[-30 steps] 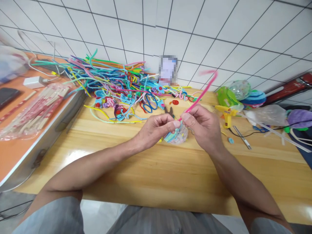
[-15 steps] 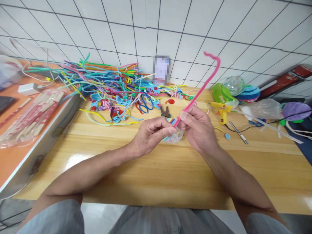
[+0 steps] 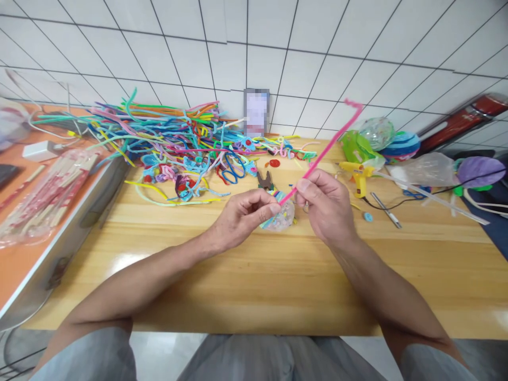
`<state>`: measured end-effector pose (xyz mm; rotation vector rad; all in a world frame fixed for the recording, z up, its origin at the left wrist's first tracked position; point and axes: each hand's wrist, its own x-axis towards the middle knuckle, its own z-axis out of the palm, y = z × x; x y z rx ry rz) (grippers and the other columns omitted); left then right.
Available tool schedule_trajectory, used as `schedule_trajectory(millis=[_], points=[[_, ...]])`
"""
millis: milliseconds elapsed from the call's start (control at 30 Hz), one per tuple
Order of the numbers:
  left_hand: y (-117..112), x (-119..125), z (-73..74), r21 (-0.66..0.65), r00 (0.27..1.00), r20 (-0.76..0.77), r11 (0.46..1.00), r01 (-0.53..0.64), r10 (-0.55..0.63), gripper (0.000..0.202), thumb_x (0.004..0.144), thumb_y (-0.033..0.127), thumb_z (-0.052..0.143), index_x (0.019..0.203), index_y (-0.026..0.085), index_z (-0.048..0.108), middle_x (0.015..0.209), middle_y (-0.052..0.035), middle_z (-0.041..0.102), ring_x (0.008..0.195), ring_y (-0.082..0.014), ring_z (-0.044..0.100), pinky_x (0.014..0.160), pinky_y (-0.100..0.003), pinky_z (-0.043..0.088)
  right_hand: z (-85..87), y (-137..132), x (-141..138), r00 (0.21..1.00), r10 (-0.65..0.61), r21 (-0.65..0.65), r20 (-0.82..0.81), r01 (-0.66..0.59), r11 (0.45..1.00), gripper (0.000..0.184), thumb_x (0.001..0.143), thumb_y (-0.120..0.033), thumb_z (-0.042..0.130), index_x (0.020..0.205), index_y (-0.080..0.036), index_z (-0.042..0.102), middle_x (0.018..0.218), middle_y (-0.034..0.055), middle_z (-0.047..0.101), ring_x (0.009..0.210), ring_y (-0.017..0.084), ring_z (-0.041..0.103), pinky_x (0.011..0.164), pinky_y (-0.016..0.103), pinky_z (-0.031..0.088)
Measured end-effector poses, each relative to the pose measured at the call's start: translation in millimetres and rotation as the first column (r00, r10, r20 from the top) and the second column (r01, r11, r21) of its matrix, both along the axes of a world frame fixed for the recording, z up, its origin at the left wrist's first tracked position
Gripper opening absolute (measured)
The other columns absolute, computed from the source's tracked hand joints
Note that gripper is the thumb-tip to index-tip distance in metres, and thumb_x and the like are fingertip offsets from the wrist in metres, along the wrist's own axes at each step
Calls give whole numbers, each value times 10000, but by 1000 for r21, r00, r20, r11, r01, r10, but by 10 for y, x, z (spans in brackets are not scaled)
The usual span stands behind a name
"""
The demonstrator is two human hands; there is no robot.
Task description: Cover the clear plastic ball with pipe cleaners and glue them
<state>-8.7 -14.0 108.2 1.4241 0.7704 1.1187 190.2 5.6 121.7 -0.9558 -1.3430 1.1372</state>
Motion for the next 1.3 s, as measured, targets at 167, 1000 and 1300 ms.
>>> schedule_trajectory(millis=[167,1000,1300], points=[[-38,16,11,-11,998,23,998,-61,61,436,940,587,823,818,181,721,663,39,575,578,-80,430,579,-230,418,43,-4,12,998,54,-29,-29,-55,998,444,878,-634,858,748,-256,665,638,-41,606,586,139,507,596,302,459],[122,-20,-721,525,870,-438,850,43,227,673,1029,550,725,1592,257,499,1627,-200,541,1573,-354,500,1297,-579,451,-179,214,334,979,148,-239,137,-113,964,202,700,-363,934,749,-226,793,755,-5,737,741,172,663,715,323,576],[118,-15,-762,521,897,-392,853,32,206,636,1030,477,744,1581,276,496,1557,-164,609,1533,-326,545,1274,-541,488,-328,170,255,977,186,-237,106,-157,959,121,754,-325,867,781,-218,817,762,8,750,729,167,660,694,307,543]])
